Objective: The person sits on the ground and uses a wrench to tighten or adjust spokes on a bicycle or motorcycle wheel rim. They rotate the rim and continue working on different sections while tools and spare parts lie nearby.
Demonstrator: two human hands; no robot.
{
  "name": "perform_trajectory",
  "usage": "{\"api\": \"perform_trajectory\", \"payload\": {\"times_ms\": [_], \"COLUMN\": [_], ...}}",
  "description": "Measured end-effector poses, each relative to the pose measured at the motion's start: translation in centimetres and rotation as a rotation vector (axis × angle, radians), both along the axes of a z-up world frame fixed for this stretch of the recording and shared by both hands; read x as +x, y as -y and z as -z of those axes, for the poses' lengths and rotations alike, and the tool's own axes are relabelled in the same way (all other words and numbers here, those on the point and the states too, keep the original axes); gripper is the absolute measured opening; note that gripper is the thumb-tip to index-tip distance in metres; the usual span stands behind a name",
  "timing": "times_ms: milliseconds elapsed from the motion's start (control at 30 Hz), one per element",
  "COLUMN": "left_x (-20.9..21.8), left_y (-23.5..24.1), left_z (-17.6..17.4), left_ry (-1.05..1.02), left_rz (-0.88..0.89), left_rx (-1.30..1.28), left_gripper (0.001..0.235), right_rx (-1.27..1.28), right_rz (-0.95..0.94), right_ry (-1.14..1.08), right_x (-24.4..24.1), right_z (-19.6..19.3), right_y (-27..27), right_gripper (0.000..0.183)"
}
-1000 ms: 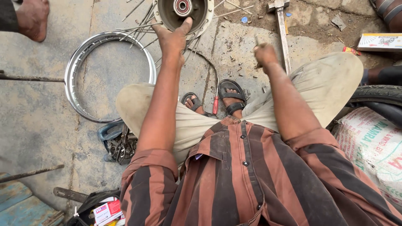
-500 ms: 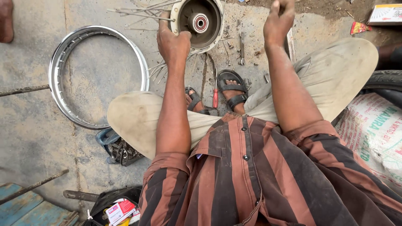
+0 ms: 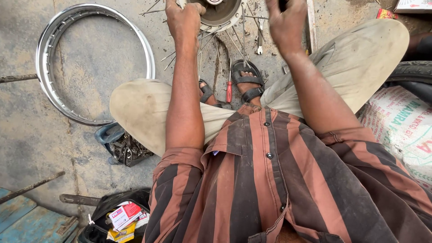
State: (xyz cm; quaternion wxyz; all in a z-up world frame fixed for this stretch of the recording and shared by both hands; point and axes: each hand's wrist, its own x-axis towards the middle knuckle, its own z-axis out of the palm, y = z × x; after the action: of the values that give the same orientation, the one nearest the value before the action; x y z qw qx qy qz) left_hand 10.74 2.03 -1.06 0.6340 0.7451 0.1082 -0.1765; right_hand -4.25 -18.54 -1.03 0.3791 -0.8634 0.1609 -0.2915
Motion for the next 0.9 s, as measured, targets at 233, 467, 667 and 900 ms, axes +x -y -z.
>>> {"api": "perform_trajectory", "payload": {"times_ms": [233,467,667,900], "left_x": [0.3,1.2,0.2,0.0], "left_y": [-0.5,-1.4,-1.5,-1.2], "left_z": [0.8,-0.8,-4.3,-2.9], "left_ry": [-0.066,0.006,-0.133,-0.231], "left_rz": [-0.011,-0.015,-0.053,-0.051], "left_rx": [-0.031,-0.225,0.015,-0.022], "left_gripper": [0.079,0.090,0.100,0.092], "right_rx": [-0.421,-0.204,0.127,0.210], "right_rz": [-0.083,0.175,0.816,-0.009], "right_ry": [-0.101,-0.507,-0.272,-0.391], "right_x": [-1.6,-2.1,-8.0,-3.7], "right_z": [-2.1,3.1,3.2,1.1], "right_y": [-8.1,-1.0,10.4,-0.2], "right_gripper": [0.040,0.063,0.074,0.080]}}
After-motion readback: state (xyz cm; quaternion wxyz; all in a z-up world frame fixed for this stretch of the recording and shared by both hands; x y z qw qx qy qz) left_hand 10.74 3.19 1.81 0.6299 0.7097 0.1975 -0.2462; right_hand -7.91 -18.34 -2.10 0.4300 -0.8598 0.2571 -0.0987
